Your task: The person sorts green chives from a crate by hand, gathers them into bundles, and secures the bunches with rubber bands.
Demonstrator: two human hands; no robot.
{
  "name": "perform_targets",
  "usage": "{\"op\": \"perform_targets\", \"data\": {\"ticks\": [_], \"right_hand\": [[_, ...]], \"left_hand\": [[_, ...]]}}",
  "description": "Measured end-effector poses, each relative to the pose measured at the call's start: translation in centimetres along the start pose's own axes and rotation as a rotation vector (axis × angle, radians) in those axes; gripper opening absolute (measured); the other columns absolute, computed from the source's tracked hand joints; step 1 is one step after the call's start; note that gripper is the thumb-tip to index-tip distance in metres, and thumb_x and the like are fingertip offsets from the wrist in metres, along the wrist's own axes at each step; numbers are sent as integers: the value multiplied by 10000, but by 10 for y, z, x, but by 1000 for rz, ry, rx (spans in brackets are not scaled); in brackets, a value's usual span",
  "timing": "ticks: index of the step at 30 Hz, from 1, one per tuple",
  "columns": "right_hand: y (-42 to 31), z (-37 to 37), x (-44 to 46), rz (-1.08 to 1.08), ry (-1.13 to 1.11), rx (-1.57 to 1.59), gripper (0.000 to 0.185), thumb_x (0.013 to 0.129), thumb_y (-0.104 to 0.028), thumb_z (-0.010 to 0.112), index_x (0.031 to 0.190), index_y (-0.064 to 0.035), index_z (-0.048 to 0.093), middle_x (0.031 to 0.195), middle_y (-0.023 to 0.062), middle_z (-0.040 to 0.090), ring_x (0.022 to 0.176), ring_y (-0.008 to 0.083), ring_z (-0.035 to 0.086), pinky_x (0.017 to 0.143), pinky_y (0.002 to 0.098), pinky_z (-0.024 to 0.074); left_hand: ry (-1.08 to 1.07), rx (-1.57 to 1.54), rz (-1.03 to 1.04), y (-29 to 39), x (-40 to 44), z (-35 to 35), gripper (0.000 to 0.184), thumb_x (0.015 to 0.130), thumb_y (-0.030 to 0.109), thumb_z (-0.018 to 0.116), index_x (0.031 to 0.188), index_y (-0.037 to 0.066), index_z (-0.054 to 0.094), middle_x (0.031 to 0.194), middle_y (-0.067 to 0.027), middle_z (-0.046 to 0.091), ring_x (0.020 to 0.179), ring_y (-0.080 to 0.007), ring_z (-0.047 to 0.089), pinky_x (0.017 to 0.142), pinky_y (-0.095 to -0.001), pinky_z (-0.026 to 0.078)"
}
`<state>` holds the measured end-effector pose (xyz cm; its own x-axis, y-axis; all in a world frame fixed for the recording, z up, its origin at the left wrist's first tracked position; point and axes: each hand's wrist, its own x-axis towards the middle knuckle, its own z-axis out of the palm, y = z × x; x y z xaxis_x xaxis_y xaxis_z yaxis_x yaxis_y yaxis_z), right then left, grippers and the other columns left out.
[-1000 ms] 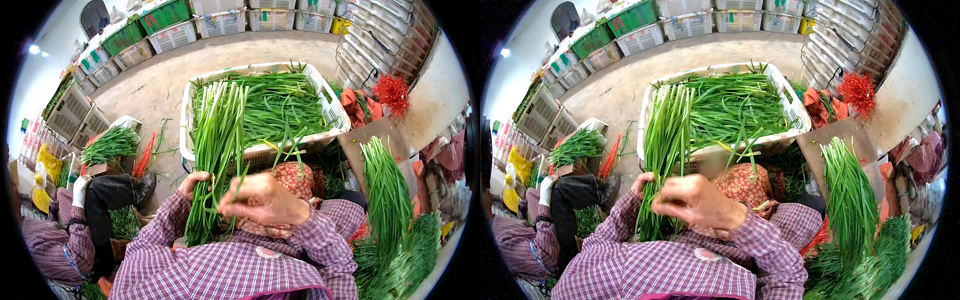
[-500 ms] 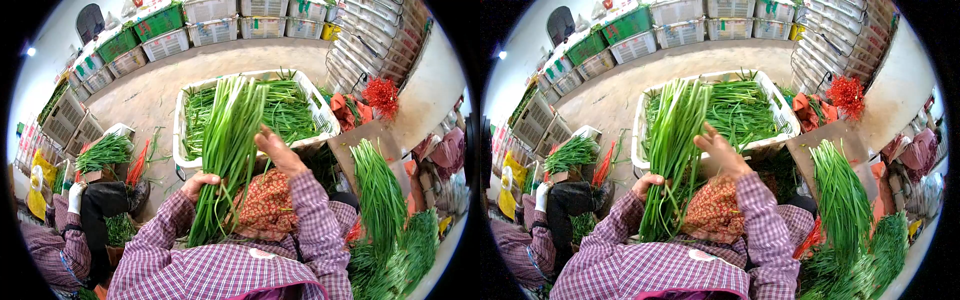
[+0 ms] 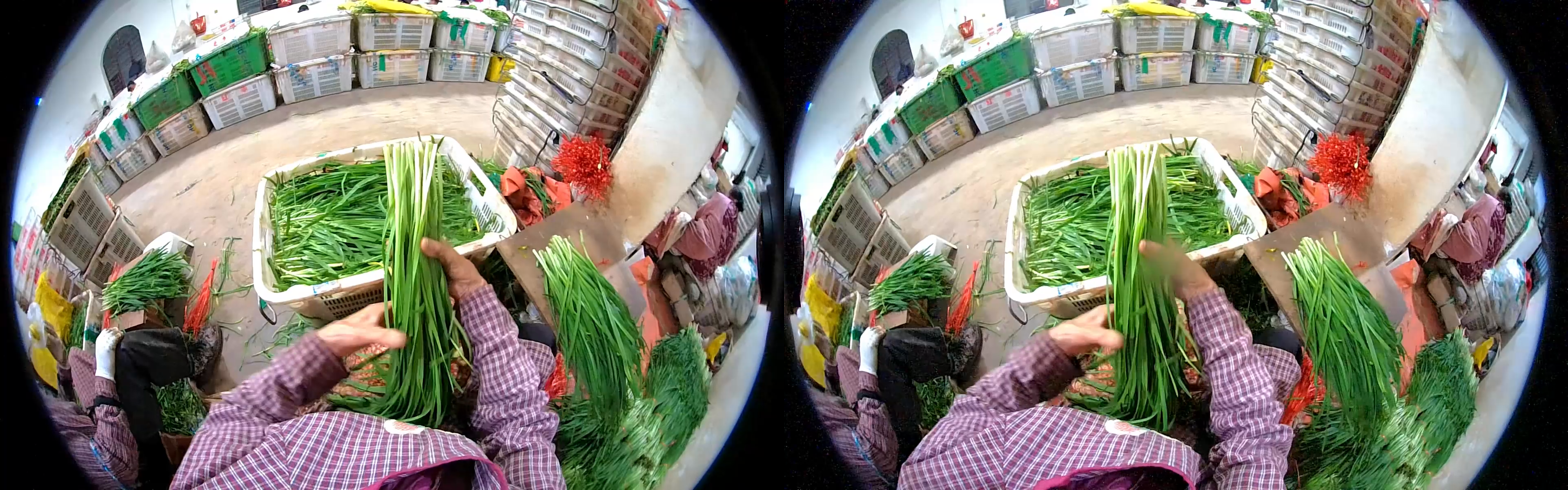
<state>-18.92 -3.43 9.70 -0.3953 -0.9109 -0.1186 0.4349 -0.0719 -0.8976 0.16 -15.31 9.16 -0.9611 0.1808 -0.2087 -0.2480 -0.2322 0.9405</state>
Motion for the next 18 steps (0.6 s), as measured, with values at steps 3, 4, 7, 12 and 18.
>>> {"op": "perform_targets", "data": {"ticks": [3,4,7,12,18], "right_hand": [[0,13,-12,-34,-127,144,609,815,-307,717,1300,-36,467,1103,53,597,963,159,605,814,313,535],[-2,19,-14,-43,-133,148,599,808,-287,723,1289,-32,474,1091,54,601,941,158,613,805,305,541],[-11,39,-11,-24,-173,56,607,789,-266,737,1276,-12,479,1100,69,603,932,155,619,808,294,542],[-10,83,1,-57,-307,-157,638,815,-377,724,1272,-3,482,1101,82,603,940,153,611,849,284,510],[-9,95,5,-100,-274,-392,795,840,-656,545,1237,30,489,1065,88,610,954,142,589,840,267,496]], "left_hand": [[-261,212,-12,11,-23,-57,1147,588,550,831,1423,-37,309,1430,-187,399,1300,-291,414,1117,-417,278],[-189,255,-102,25,-38,-77,1148,573,596,815,1409,-34,343,1414,-190,422,1291,-298,425,1119,-435,269],[170,334,227,60,-46,-115,1199,593,817,625,1420,1,331,1349,-229,481,1288,-337,431,1094,-471,311],[32,70,529,121,-12,-77,1038,756,735,547,1479,69,215,1483,-179,315,1347,-315,343,1086,-481,313],[201,-205,539,122,-2,-59,611,817,238,668,1309,-28,421,991,-164,662,996,-345,639,942,-461,499]]}}
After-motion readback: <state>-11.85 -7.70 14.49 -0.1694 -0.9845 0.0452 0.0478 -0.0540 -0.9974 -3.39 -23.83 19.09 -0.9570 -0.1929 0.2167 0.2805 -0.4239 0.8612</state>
